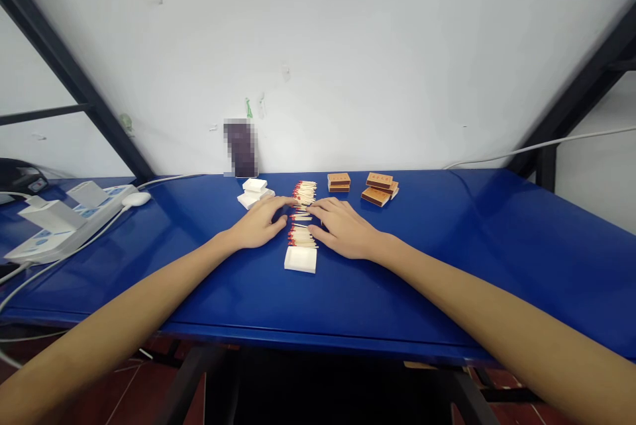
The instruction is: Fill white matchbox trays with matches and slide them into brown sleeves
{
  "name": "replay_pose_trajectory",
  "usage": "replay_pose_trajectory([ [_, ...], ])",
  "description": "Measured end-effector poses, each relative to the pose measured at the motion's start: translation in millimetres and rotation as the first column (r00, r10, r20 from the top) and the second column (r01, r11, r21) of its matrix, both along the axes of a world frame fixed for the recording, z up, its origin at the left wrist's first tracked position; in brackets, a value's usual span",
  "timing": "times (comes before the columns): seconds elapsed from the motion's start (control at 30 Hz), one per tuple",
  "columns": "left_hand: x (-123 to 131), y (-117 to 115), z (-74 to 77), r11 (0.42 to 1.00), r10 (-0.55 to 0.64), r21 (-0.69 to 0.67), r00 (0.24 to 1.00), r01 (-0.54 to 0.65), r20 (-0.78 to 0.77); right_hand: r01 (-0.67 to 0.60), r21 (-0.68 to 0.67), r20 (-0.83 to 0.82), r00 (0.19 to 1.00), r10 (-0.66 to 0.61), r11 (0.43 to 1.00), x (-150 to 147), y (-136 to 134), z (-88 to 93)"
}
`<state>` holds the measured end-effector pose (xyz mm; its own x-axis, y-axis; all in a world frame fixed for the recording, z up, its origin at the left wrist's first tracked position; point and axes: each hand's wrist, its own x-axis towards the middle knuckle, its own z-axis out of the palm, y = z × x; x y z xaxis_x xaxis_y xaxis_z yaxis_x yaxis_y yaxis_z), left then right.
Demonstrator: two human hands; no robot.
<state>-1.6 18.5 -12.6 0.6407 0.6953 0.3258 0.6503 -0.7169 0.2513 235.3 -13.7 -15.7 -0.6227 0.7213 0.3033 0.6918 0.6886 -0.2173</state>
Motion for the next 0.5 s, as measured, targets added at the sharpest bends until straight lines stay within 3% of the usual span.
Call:
replay_pose_trajectory([
  [0.5,0.2,-1.5,0.9,1.0,-0.011,0.019,0.998,0.01,0.06,0.017,-0.02,0.031,0.999,-0.017,1.0,-0.2,-0.5,1.6],
])
